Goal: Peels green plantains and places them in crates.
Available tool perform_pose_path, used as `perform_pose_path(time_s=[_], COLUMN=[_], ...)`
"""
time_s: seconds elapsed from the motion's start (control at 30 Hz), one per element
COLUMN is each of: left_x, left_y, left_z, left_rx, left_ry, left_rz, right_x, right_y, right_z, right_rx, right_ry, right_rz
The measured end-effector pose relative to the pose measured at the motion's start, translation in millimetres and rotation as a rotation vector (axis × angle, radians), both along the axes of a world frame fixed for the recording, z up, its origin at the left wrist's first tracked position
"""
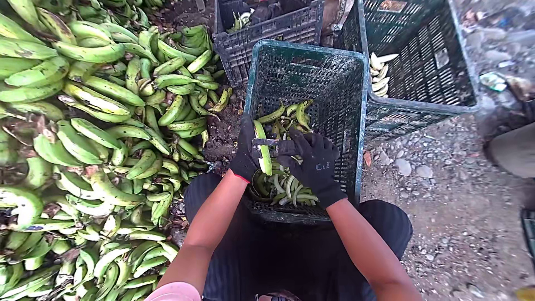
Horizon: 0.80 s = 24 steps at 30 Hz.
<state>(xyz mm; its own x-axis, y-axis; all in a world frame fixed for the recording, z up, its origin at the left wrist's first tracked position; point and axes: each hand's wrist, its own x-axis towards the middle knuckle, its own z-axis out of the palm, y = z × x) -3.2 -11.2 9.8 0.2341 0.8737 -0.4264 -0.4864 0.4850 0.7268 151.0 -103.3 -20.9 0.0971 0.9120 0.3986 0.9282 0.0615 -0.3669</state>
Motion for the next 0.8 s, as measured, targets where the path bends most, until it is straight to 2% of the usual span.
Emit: perform_pose_path(time_s=[0.07, 0.2, 0.3, 0.4, 0.53, 0.67, 0.8], left_x=[-0.6, 2.4, 3.5, 4.4, 1.6, 2.8, 5.5], left_y=[1.0, -2.0, -3.3, -11.4, -14.1, -24.7, -26.8], left_z=[0.0, -1.8, -12.3, -5.1, 1.6, 2.9, 0.6], left_rx=[0.053, 0.425, 0.692, 0.937, 0.943, 0.953, 0.902], left_ry=[0.018, 0.29, 0.575, 0.768, 0.716, 0.809, 0.69], left_rz=[0.006, -0.051, -0.219, -0.352, -0.421, -0.436, -0.477], right_x=[-1.5, -3.1, 5.7, 14.9, 22.4, 22.5, 24.0], right_y=[1.6, 0.1, -3.6, -4.1, 3.4, 5.6, 9.4], right_z=[-0.8, 10.8, 14.4, 14.7, 18.0, 23.0, 21.2], right_rx=[0.049, -0.259, -0.345, -0.31, -0.395, -0.461, -0.482], right_ry=[0.006, 0.228, 0.422, 0.588, 0.73, 0.72, 0.688], right_rz=[-0.013, -0.092, -0.099, -0.031, 0.032, 0.011, -0.097])
